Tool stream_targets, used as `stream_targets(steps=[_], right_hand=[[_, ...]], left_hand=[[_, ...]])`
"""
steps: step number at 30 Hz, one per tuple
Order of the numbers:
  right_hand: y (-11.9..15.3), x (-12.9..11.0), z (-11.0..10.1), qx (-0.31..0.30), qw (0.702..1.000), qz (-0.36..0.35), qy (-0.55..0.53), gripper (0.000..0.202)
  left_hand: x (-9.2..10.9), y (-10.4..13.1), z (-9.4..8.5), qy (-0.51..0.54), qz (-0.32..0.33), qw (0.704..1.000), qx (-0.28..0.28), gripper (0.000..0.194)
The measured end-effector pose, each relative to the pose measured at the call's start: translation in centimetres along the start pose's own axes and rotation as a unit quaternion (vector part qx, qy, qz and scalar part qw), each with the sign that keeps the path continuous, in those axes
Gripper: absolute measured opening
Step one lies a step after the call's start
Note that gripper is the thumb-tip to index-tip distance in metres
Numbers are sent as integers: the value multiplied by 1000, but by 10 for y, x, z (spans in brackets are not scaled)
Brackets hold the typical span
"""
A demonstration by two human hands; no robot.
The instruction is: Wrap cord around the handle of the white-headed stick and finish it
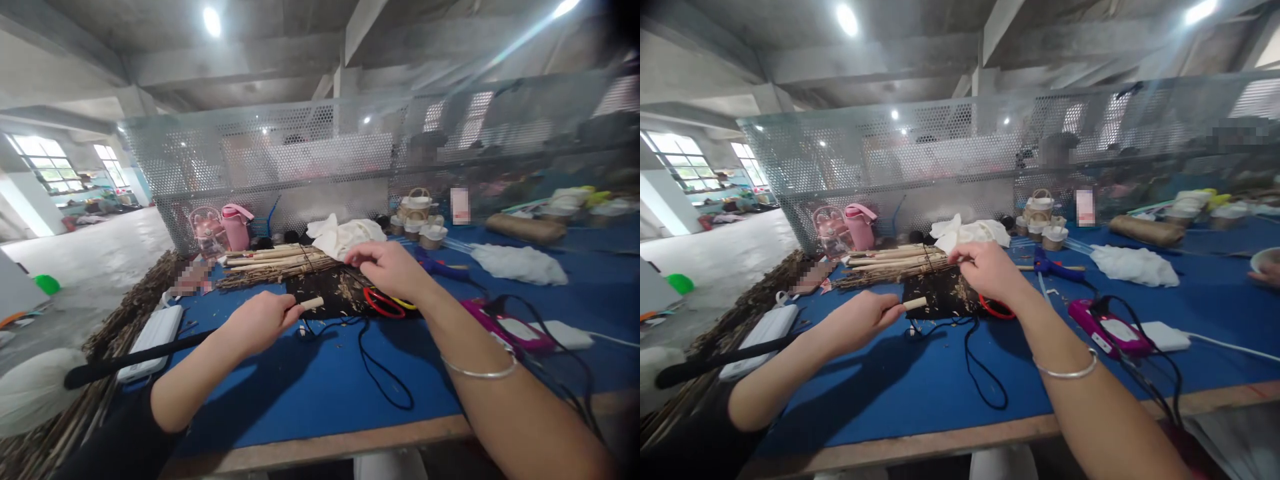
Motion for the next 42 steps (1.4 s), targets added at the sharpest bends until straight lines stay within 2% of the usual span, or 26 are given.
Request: stream_targets(steps=[1, 2, 3, 4, 7, 9, 11, 14, 16, 17, 18, 20, 21, 22, 25, 29, 35, 42], right_hand=[[3, -11, 5, 27, 993, -11, -116, 25], [7, -16, 14, 43, 970, -1, -237, 25], [11, -15, 31, 36, 938, 28, -343, 27], [17, -11, 56, -2, 906, 78, -417, 32], [45, 10, 127, -129, 797, 248, -536, 43], [62, 15, 149, -194, 741, 298, -570, 51], [70, 17, 155, -220, 726, 308, -574, 54], [77, 6, 158, -255, 743, 276, -554, 51], [85, -9, 164, -290, 776, 239, -507, 45], [88, -14, 165, -292, 812, 217, -457, 38], [90, -17, 163, -278, 860, 187, -385, 27], [90, -24, 152, -223, 950, 104, -193, 15], [90, -29, 145, -194, 975, 55, -94, 18], [91, -35, 140, -177, 984, 10, -9, 21], [96, -46, 139, -190, 968, -92, 135, 23], [95, -48, 141, -227, 943, -180, 167, 21], [87, -39, 136, -249, 944, -173, 132, 20], [86, -40, 134, -263, 946, -168, 84, 26]], left_hand=[[-1, 0, 2, 8, 4, 1000, 1, 44], [-1, -1, 3, 10, 6, 1000, 3, 45], [-1, -1, 5, 9, 8, 1000, 7, 45], [-1, -1, 6, 6, 12, 1000, 12, 44], [2, 2, 13, 4, 33, 999, 17, 43], [-2, 6, 16, -7, 33, 999, 19, 41], [-12, 9, 13, -35, 9, 999, 36, 40], [-26, 9, 4, -63, -16, 996, 65, 40], [-31, 8, 2, -70, -20, 995, 75, 39], [-33, 7, 2, -73, -22, 994, 77, 39], [-35, 6, 2, -75, -24, 994, 80, 38], [-37, 4, 5, -80, -28, 993, 83, 38], [-38, 3, 8, -82, -29, 993, 82, 37], [-38, 2, 13, -83, -30, 993, 75, 36], [-35, 1, 30, -69, -22, 997, 38, 33], [-28, 5, 45, -16, -4, 1000, 7, 29], [-38, 6, 49, 15, -49, 999, -18, 26], [-41, 4, 54, 23, -58, 997, -36, 27]])
Point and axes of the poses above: each hand's wrist, its own y-axis away from the middle knuckle, its own z-axis out of the palm, x = y × z, the point moved 10 cm from there along -y, towards the middle knuckle, and after that the axes turned 8 degrees about x, right-handed, at the moved point
